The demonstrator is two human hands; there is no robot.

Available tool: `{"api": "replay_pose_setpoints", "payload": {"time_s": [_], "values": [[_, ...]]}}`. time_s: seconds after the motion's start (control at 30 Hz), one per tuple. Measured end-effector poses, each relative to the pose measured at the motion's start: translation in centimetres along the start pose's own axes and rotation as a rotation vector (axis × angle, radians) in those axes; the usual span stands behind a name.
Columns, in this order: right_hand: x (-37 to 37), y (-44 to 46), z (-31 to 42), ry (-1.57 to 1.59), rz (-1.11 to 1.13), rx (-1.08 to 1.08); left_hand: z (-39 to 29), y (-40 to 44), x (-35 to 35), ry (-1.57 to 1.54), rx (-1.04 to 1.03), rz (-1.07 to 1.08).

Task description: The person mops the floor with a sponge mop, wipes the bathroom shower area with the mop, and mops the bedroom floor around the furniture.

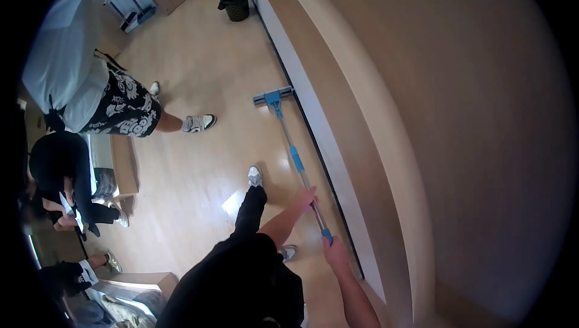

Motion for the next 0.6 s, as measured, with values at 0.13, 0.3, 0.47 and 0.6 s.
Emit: {"api": "replay_pose_setpoints", "payload": {"time_s": [0.13,0.3,0.47,0.6], "values": [[1.2,10.3,7.0,0.043,0.037,-0.015,-9.8,6.8,3.8,0.173,-0.03,0.045],[4.0,28.2,18.9,0.044,0.106,0.011,-23.5,2.6,8.4,-0.334,-0.113,0.12],[3.2,47.5,29.4,0.082,0.072,0.184,-20.4,3.5,17.2,-0.128,0.075,0.096],[-0.6,55.9,31.8,0.283,0.167,0.158,-13.9,3.9,22.9,-0.074,0.268,-0.077]]}}
Point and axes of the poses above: each hand's wrist, its own y-axis towards the middle knuckle, its own x-axis out of the back of the hand, z = x × y, the point moved 2 cm from there along y, towards the middle knuckle, and after that the axes turned 13 degrees about x, right-handed, at the moved point
